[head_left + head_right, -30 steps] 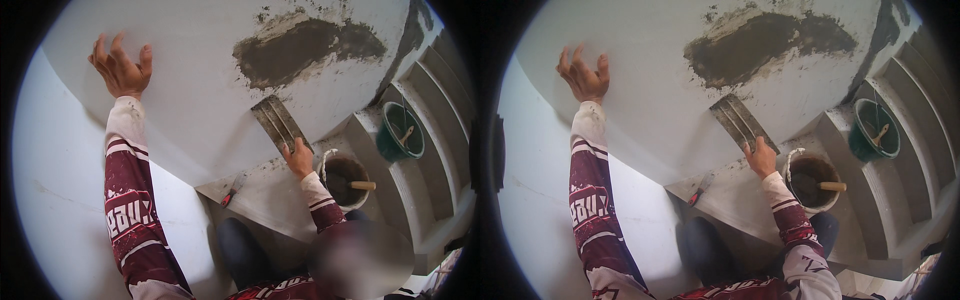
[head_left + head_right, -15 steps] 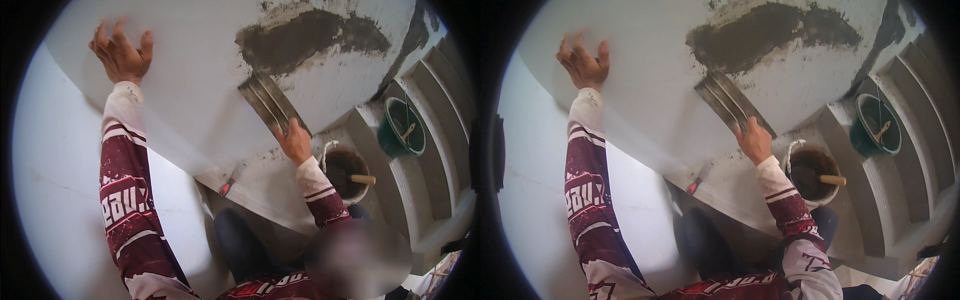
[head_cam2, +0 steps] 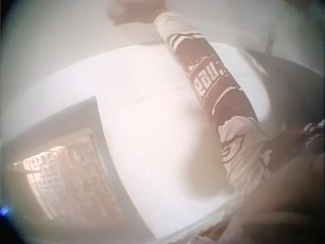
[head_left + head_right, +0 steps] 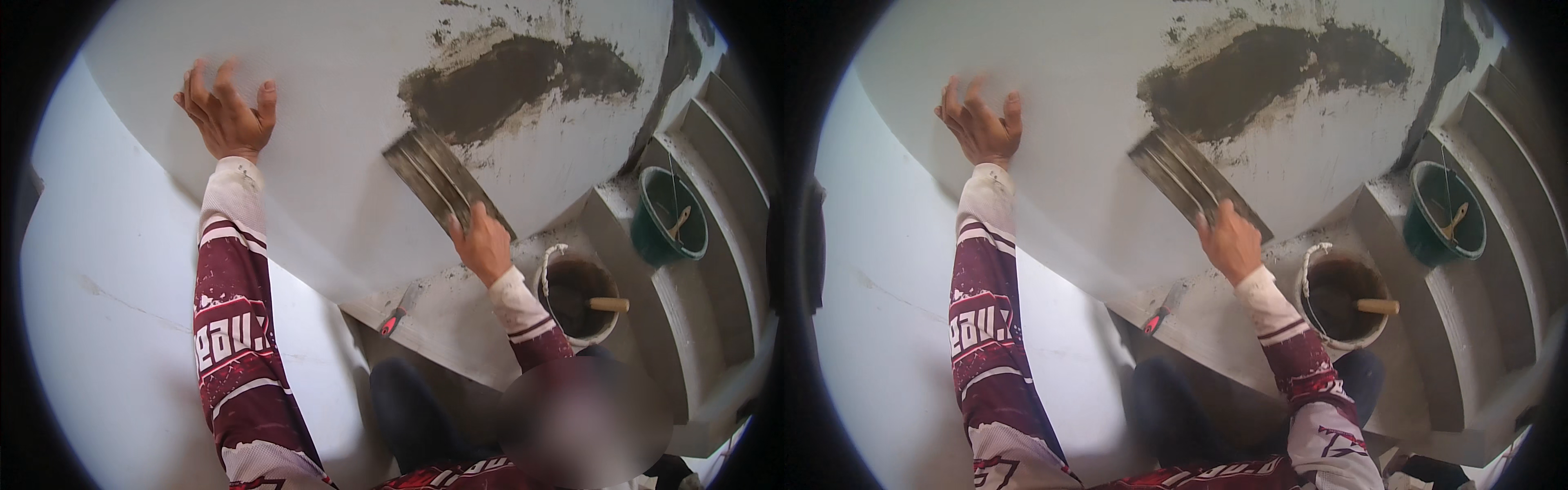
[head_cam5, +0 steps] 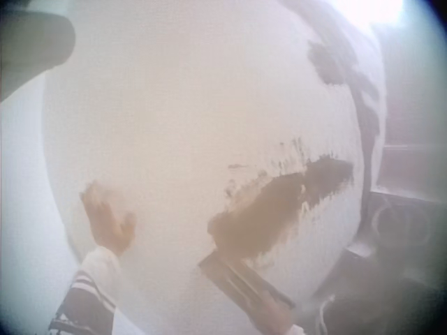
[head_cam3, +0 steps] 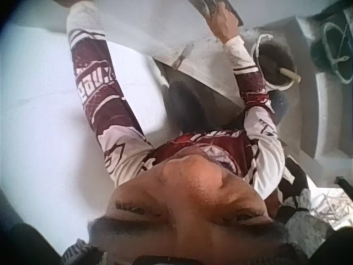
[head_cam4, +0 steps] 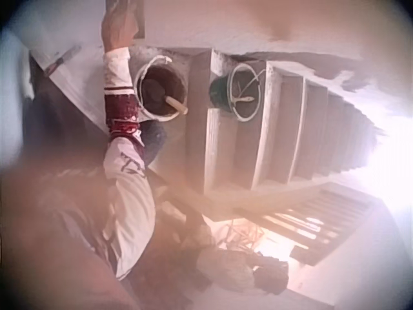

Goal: The person applies plaster to a white wall using a trowel and a bucket of plaster. They repeatedly scoop plaster and spread it over the surface, smoothing it out. A paintbrush is also used to apply a liquid to the wall.

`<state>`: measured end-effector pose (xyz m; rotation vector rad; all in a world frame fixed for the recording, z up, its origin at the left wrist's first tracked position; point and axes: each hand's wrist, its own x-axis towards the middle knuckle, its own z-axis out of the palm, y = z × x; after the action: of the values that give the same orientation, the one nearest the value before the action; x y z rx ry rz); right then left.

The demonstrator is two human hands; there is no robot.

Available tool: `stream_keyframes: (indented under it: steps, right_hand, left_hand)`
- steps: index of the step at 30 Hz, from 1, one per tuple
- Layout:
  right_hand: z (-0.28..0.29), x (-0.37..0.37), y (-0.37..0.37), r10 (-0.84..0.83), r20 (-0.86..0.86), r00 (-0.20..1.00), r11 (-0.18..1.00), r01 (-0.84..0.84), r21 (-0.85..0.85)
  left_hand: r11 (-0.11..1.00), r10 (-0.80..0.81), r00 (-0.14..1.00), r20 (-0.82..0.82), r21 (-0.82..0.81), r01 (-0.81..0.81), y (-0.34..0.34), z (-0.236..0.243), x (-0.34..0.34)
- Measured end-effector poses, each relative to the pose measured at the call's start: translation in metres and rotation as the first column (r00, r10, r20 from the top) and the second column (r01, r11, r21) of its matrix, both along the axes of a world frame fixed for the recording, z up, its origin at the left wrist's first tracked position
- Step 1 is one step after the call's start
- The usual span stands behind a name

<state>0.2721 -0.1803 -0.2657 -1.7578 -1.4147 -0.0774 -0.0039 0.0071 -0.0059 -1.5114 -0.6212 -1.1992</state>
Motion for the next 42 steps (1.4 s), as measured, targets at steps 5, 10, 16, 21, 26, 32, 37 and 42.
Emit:
stream_keyframes:
  steps: [5, 10, 16, 21, 26, 32, 37, 42]
  right_hand:
    - [-0.021, -0.002, -0.001, -0.033, -0.048, 0.998, 0.999, 0.032, -0.020]
    - [0.009, -0.021, 0.012, 0.006, -0.062, 0.998, 0.995, 0.000, 0.104]
    - [-0.026, -0.023, 0.003, 0.009, -0.102, 0.995, 0.990, 0.005, 0.140]
    - [0.042, -0.032, 0.015, 0.053, -0.112, 0.992, 0.984, -0.032, 0.175]
    - [-0.001, -0.042, 0.015, 0.087, -0.215, 0.973, 0.984, -0.051, 0.169]
    - [0.097, -0.024, 0.042, 0.091, -0.291, 0.952, 0.969, -0.016, 0.248]
    - [0.075, -0.037, 0.029, 0.202, -0.389, 0.899, 0.967, -0.119, 0.226]
    - [0.116, 0.018, 0.047, 0.195, -0.621, 0.759, 0.905, 0.105, 0.413]
  left_hand:
    - [1.000, -0.020, 1.000, 0.003, -0.001, 0.020, -0.003, 0.000, 0.007]
    - [1.000, -0.009, 1.000, -0.012, -0.004, 0.009, -0.003, -0.002, 0.005]
    - [0.999, -0.033, 0.999, 0.002, 0.003, 0.033, -0.005, 0.002, 0.009]
    - [0.999, -0.029, 0.999, 0.013, -0.017, 0.030, -0.006, -0.003, 0.011]
    - [1.000, -0.012, 0.999, 0.048, -0.023, 0.013, -0.014, 0.002, 0.010]
    - [0.999, -0.018, 0.999, 0.033, -0.038, 0.019, -0.015, -0.002, 0.013]
    - [0.999, -0.034, 0.998, 0.058, -0.006, 0.034, -0.015, 0.003, 0.013]
    - [0.999, -0.037, 0.998, 0.054, -0.017, 0.038, -0.016, -0.002, 0.012]
